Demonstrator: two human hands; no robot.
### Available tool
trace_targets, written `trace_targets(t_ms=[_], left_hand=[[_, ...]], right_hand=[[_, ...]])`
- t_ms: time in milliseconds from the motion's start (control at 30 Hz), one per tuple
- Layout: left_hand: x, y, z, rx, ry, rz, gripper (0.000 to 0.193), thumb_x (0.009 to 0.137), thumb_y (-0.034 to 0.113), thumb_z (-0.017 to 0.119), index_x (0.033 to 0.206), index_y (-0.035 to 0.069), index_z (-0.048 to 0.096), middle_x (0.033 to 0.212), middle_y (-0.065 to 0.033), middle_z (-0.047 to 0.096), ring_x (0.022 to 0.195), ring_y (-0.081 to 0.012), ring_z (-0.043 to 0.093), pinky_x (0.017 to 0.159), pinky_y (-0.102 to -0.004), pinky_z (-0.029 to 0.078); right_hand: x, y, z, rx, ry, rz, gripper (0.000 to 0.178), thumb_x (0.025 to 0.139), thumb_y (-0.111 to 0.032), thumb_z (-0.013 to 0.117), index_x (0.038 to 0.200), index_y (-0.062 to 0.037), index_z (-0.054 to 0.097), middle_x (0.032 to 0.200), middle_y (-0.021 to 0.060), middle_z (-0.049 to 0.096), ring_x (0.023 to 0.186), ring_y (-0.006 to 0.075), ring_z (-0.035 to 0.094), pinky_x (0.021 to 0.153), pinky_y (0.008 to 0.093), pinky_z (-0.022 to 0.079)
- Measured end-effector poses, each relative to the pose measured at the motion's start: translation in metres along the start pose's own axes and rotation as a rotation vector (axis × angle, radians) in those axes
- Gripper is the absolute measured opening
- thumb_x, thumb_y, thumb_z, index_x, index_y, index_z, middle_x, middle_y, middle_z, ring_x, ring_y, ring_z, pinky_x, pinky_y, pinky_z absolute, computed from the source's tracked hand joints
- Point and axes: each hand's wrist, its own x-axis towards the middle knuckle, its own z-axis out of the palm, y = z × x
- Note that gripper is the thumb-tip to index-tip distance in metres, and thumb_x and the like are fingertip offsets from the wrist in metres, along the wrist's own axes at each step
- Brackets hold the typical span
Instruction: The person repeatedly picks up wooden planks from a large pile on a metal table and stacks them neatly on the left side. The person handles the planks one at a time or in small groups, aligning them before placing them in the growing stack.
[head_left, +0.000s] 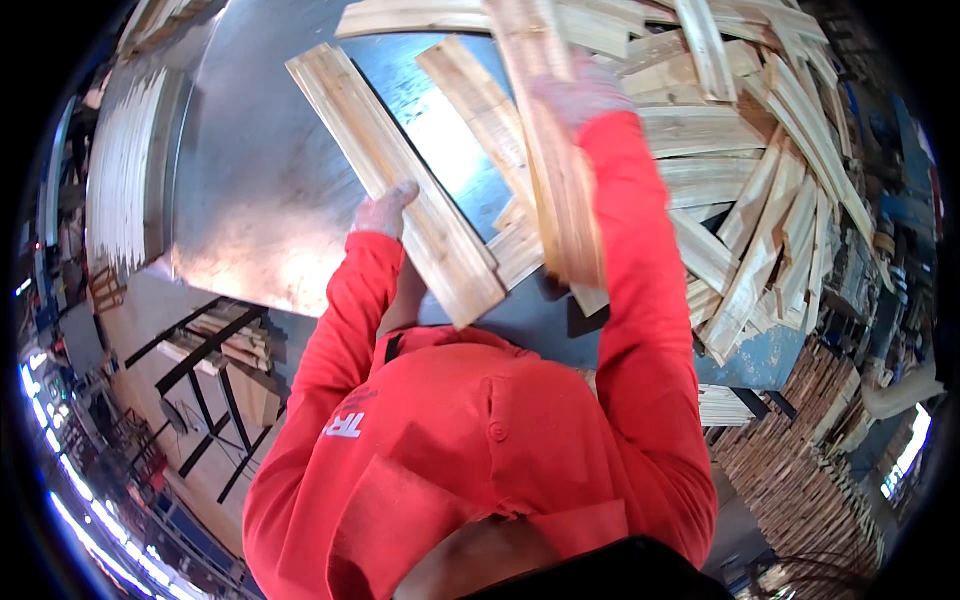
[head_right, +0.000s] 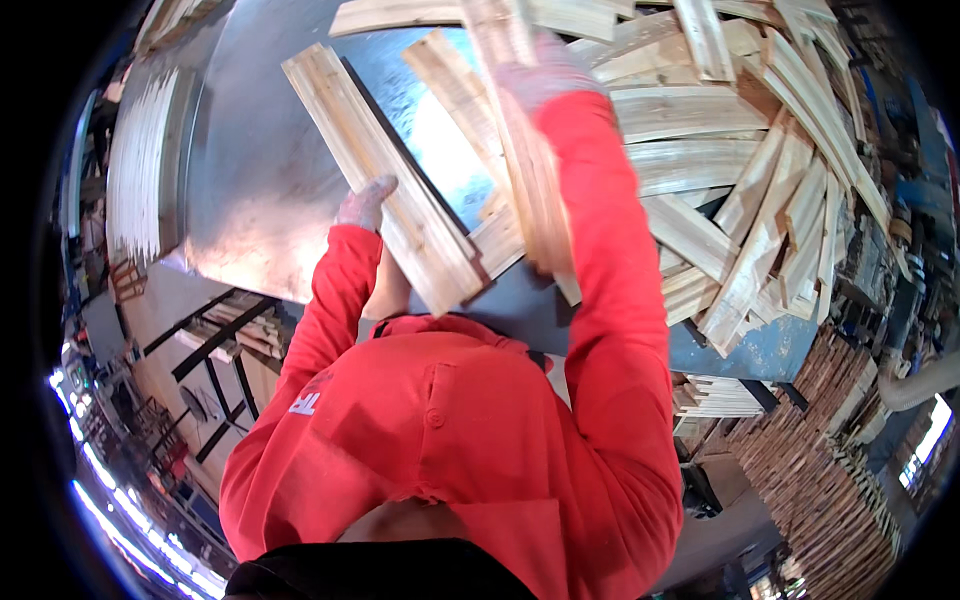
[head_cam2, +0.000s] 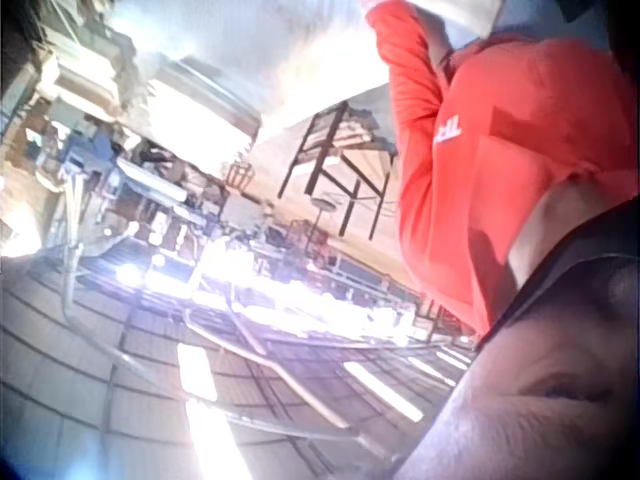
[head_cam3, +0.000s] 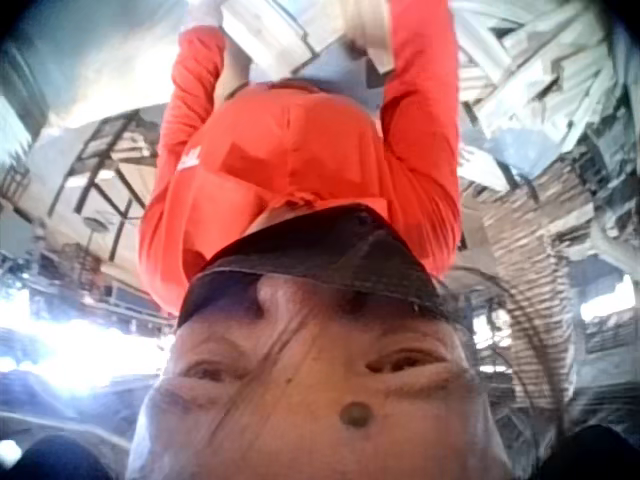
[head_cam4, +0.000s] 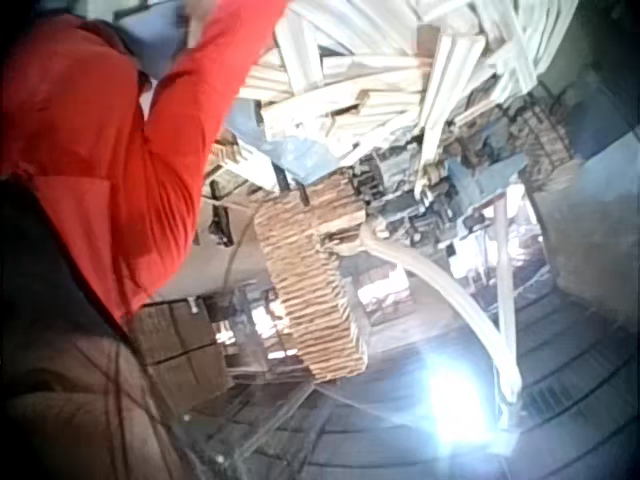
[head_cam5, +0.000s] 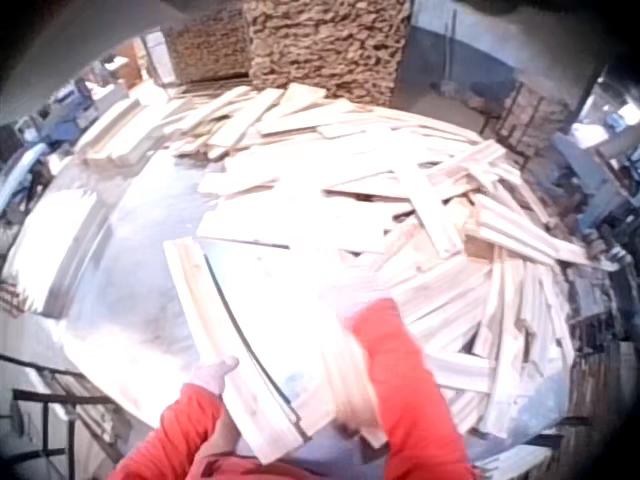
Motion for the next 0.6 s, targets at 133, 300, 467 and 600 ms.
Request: trace_targets(t_ms=[133,300,467,600], left_hand=[[0.043,-0.037,-0.043,0.080,0.079,0.034,0.053,0.078,0.041,0.073,0.114,0.003,0.067,0.106,-0.0158,0.069,0.100,-0.0278,0.064,0.090,-0.0365,0.047],[0.031,-0.085,-0.067,-0.054,0.057,-0.076,0.056,0.078,0.041,0.074,0.116,0.001,0.064,0.103,-0.0159,0.068,0.094,-0.0272,0.065,0.085,-0.0370,0.049],[-0.013,-0.035,-0.077,-0.386,0.006,-0.209,0.056,0.080,0.041,0.074,0.117,0.002,0.062,0.100,-0.0127,0.067,0.087,-0.0252,0.063,0.082,-0.0384,0.050],[0.011,-0.059,-0.069,-0.605,-0.082,-0.066,0.050,0.079,0.032,0.076,0.115,0.001,0.062,0.101,-0.0120,0.067,0.087,-0.0236,0.063,0.077,-0.0383,0.051]], right_hand=[[-0.054,-0.066,0.082,-0.452,-0.158,-0.215,0.083,0.078,-0.034,0.071,0.145,-0.0074,0.030,0.137,0.0215,0.045,0.125,0.0375,0.046,0.103,0.0526,0.037],[-0.126,-0.036,0.104,-0.651,-0.106,-0.339,0.080,0.075,-0.027,0.071,0.144,-0.0125,0.033,0.137,0.0172,0.044,0.122,0.0389,0.047,0.098,0.0524,0.041],[-0.104,-0.096,0.064,-0.282,-0.669,0.024,0.085,0.073,-0.039,0.070,0.145,-0.0125,0.034,0.138,0.0195,0.046,0.127,0.0391,0.045,0.103,0.0489,0.039],[-0.143,-0.164,0.115,-0.281,-0.751,-0.129,0.098,0.071,-0.064,0.064,0.149,-0.0131,0.032,0.147,0.0236,0.037,0.136,0.0386,0.036,0.111,0.0455,0.033]])
